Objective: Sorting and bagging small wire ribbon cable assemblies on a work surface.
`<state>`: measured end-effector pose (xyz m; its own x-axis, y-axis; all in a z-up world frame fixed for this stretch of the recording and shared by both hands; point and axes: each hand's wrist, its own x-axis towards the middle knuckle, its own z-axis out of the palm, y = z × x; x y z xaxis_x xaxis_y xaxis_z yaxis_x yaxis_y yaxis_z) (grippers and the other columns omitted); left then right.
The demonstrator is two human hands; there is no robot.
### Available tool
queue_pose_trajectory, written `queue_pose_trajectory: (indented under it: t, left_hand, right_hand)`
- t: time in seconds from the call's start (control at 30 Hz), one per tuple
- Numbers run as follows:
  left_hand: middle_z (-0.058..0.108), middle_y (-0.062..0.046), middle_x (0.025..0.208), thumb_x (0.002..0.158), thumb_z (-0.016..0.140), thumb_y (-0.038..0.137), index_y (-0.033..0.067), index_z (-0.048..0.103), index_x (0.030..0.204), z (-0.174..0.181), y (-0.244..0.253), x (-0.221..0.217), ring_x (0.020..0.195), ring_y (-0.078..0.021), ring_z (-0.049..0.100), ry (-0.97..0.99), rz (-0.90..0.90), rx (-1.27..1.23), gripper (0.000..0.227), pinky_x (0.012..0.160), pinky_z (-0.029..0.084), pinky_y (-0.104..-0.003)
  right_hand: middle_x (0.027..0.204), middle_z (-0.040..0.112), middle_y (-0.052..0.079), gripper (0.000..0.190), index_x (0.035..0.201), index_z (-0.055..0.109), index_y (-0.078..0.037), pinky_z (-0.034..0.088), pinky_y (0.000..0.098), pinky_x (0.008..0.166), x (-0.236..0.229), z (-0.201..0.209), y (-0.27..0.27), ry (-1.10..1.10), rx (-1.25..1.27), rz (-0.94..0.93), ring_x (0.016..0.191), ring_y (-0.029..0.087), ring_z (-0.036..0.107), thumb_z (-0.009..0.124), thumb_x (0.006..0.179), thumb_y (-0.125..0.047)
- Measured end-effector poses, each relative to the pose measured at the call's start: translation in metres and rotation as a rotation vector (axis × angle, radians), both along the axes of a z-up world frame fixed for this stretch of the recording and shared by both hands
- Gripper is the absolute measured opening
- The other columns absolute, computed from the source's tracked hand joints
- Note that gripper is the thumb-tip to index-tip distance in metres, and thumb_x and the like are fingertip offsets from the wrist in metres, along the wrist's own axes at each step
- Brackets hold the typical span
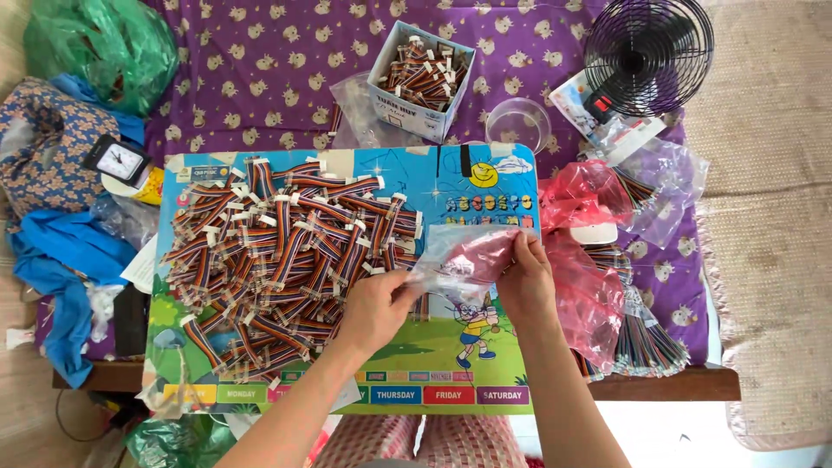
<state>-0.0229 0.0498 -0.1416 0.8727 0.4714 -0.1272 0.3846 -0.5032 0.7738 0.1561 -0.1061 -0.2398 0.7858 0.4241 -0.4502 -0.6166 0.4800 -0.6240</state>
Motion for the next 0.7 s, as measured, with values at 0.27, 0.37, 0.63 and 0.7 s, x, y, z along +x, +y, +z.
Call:
queue_pose_trajectory:
  t: [0.27, 0.37, 0.63, 0.7]
  left_hand:
    - [0.072, -0.01, 0.082, 0.079, 0.074, 0.014, 0.0141, 0.073, 0.098, -0.011, -0.012, 0.001, 0.077, -0.0316, 0.071, -0.162, 0.029, 0.09, 0.018, 0.059, 0.058, -0.038]
    - [0.072, -0.014, 0.086, 0.079, 0.073, 0.009, 0.0113, 0.072, 0.104, 0.0, -0.021, 0.003, 0.077, -0.0345, 0.071, -0.193, 0.062, 0.026, 0.024, 0.06, 0.06, -0.039]
    - [0.054, -0.033, 0.129, 0.079, 0.08, 0.016, 0.0047, 0.046, 0.141, -0.021, -0.039, -0.003, 0.105, -0.0389, 0.066, -0.06, 0.197, -0.724, 0.072, 0.088, 0.058, -0.044]
    - [0.054, -0.032, 0.13, 0.083, 0.075, 0.012, 0.0025, 0.045, 0.14, -0.027, -0.031, -0.005, 0.107, -0.0407, 0.064, -0.061, 0.244, -0.661, 0.065, 0.09, 0.057, -0.045]
  right_hand:
    - [0.099, 0.07, 0.012, 0.015, 0.09, 0.055, -0.014, 0.052, 0.0362, 0.088, -0.001, 0.027, 0.011, 0.018, 0.141, -0.001, 0.093, 0.022, 0.068, 0.056, 0.099, -0.026]
    - [0.1, 0.071, 0.005, 0.016, 0.085, 0.056, -0.021, 0.053, 0.0343, 0.088, 0.003, 0.032, 0.005, 0.073, 0.142, 0.026, 0.096, 0.019, 0.068, 0.058, 0.098, -0.032]
    - [0.095, 0.071, 0.004, 0.018, 0.09, 0.065, -0.021, 0.056, 0.0357, 0.081, 0.001, 0.056, 0.006, 0.178, 0.203, 0.011, 0.087, 0.02, 0.069, 0.055, 0.095, -0.035]
    - [0.094, 0.07, 0.005, 0.015, 0.091, 0.064, -0.02, 0.055, 0.0377, 0.082, 0.008, 0.032, 0.001, 0.164, 0.23, 0.027, 0.087, 0.024, 0.068, 0.055, 0.093, -0.032]
